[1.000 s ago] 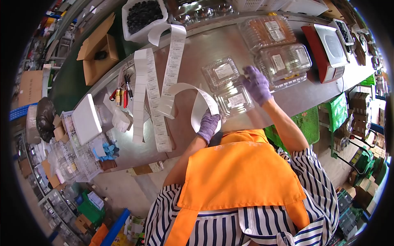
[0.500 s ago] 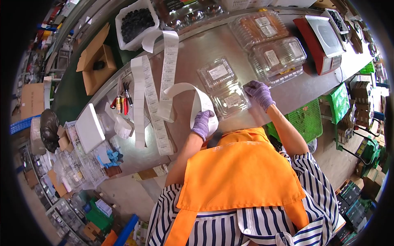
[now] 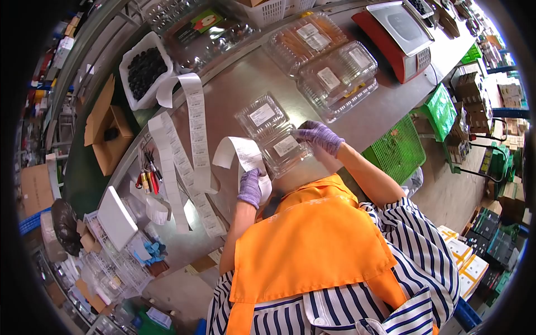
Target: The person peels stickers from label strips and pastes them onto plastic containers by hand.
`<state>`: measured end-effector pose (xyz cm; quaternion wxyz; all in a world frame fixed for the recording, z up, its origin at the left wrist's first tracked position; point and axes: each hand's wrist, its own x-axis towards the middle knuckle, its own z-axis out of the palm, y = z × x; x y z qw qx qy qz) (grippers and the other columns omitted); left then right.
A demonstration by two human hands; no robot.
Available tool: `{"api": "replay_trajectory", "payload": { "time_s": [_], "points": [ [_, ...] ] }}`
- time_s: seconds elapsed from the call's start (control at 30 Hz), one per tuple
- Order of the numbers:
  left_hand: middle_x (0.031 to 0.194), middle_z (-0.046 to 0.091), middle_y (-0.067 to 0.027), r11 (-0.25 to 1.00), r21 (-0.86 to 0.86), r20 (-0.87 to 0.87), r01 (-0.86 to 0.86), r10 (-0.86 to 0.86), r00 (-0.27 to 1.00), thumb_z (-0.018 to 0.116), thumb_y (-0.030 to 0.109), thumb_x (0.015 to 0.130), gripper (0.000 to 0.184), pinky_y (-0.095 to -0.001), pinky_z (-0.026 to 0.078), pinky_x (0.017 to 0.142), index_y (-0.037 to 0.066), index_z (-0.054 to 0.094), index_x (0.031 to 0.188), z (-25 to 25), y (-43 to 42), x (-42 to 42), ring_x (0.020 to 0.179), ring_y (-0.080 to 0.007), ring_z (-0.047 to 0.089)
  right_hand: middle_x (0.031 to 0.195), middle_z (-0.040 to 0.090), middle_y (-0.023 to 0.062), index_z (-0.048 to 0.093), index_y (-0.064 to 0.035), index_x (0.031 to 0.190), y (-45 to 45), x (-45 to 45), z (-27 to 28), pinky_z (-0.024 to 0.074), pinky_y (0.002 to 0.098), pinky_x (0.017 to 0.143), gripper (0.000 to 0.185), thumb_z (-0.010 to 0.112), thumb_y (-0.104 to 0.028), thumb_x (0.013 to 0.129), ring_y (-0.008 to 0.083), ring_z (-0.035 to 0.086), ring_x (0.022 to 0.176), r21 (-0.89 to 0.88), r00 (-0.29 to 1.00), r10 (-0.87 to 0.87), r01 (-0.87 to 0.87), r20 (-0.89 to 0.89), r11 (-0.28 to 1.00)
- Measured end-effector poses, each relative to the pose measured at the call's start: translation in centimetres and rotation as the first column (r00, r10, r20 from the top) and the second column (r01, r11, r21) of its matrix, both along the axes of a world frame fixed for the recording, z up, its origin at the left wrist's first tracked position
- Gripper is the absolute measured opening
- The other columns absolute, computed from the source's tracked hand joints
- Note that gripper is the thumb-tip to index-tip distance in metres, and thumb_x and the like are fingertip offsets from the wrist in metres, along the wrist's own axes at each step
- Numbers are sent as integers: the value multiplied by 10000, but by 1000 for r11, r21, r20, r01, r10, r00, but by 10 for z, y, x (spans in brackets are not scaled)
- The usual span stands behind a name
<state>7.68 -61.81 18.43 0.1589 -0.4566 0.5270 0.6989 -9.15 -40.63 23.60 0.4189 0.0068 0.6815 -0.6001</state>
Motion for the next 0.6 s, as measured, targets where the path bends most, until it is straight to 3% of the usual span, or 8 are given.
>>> {"api": "replay_trajectory", "payload": {
  "time_s": [0.13, 0.23, 0.27, 0.37, 0.47, 0.5, 0.57, 0.6],
  "points": [
    [709, 601, -120, 996, 42, -27, -79, 80, 996, 591, 149, 665, 204, -314, 447, 657, -51, 609, 700, -1, 1, 3, 669, -199, 558, 799, 617, 21, 625, -6, 901, 3, 4, -18, 451, 241, 739, 252, 704, -168, 726, 103, 562, 771, -42, 970, -98, 91, -223, 995],
    [748, 572, -88, 984, 118, -93, -136, 148, 985, 590, 19, 629, 217, -327, 503, 631, -30, 577, 840, -8, -1, 8, 639, -228, 578, 808, 618, 7, 619, -9, 918, 11, 0, 13, 451, 235, 736, 234, 694, -124, 729, 94, 556, 770, -112, 999, 35, -36, -11, 993],
    [750, 572, -88, 951, 203, -25, -232, 242, 970, 586, 14, 633, 220, -325, 504, 632, -31, 577, 848, 20, 5, 0, 643, -230, 583, 795, 615, 3, 613, -18, 929, 14, 0, 16, 452, 238, 742, 191, 658, -84, 756, 99, 557, 766, -93, 996, 75, -78, -38, 993],
    [835, 598, -86, 914, 268, -18, -305, 322, 947, 615, 73, 698, 267, -335, 501, 694, -5, 579, 951, 37, 8, -5, 737, -226, 596, 816, 610, 15, 615, -29, 903, 27, -6, 5, 456, 241, 739, 141, 639, -81, 774, 104, 554, 782, -381, 985, -175, 163, 4, 910],
    [991, 603, -87, 890, 352, -45, -291, 327, 944, 626, 206, 779, 351, -352, 484, 772, 37, 550, 1078, 34, 5, -3, 855, -230, 586, 922, 583, 98, 516, -29, 1017, 38, -30, 36, 504, 327, 767, 233, 593, -134, 824, 224, 583, 896, -531, 777, -582, 608, 242, 590],
    [1008, 599, -93, 880, 365, -25, -304, 335, 942, 619, 212, 787, 364, -356, 479, 783, 36, 540, 1095, 39, 6, -4, 875, -237, 582, 1060, 562, 180, 481, -19, 1058, 49, -42, 21, 482, 392, 862, 249, 529, -174, 869, 307, 542, 1032, -609, 804, -547, 559, 234, 562],
    [1041, 591, -103, 859, 395, 11, -327, 351, 936, 606, 223, 802, 389, -364, 469, 804, 32, 519, 1129, 52, 9, -11, 914, -251, 574, 1053, 559, 200, 448, -12, 1114, 58, -65, 7, 483, 401, 857, 293, 519, -159, 871, 333, 541, 1024, -556, 753, -577, 639, 315, 531],
    [1051, 574, -107, 720, 658, -95, -219, 368, 925, 622, 251, 805, 453, -358, 483, 806, 15, 474, 1162, 43, 5, -11, 919, -228, 572, 1065, 555, 200, 439, -4, 1123, 59, -69, 8, 476, 408, 865, 298, 503, -163, 879, 340, 540, 1023, -526, 710, -603, 691, 364, 496]
  ]
}}
